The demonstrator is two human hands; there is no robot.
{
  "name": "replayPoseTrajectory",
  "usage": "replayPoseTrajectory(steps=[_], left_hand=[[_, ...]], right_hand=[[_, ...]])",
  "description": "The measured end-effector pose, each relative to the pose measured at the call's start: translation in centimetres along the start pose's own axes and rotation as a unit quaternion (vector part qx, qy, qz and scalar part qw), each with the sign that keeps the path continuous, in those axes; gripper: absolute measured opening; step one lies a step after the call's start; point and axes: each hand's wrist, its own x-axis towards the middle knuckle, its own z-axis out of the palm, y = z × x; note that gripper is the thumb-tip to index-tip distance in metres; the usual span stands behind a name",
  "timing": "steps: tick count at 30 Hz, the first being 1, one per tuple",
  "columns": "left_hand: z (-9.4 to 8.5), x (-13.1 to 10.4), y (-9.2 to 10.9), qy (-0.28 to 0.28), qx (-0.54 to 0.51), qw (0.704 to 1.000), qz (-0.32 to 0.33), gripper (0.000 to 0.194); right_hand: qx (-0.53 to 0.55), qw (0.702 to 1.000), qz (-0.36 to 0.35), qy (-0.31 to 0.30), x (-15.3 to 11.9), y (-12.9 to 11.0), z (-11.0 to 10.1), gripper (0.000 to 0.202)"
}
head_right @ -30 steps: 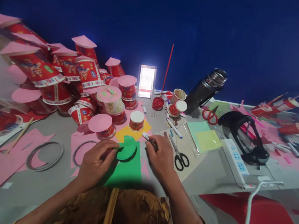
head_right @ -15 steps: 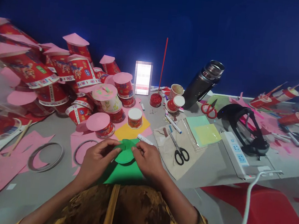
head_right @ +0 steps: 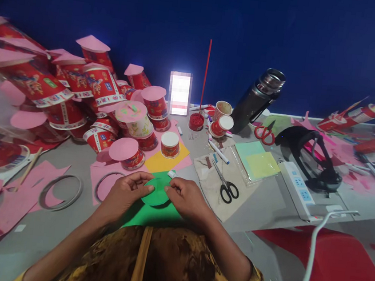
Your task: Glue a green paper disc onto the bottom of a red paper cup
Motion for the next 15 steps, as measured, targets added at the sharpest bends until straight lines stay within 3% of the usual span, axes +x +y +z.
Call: replayPoseTrajectory(steps=[15], left_hand=[[-0.25, -0.23, -0.37, -0.006, 0.056, 0.998, 0.003, 0.030]], right_hand=[[-0.008, 1.000, 0.000, -0.022, -0.17, 0.03, 0.11, 0.030]])
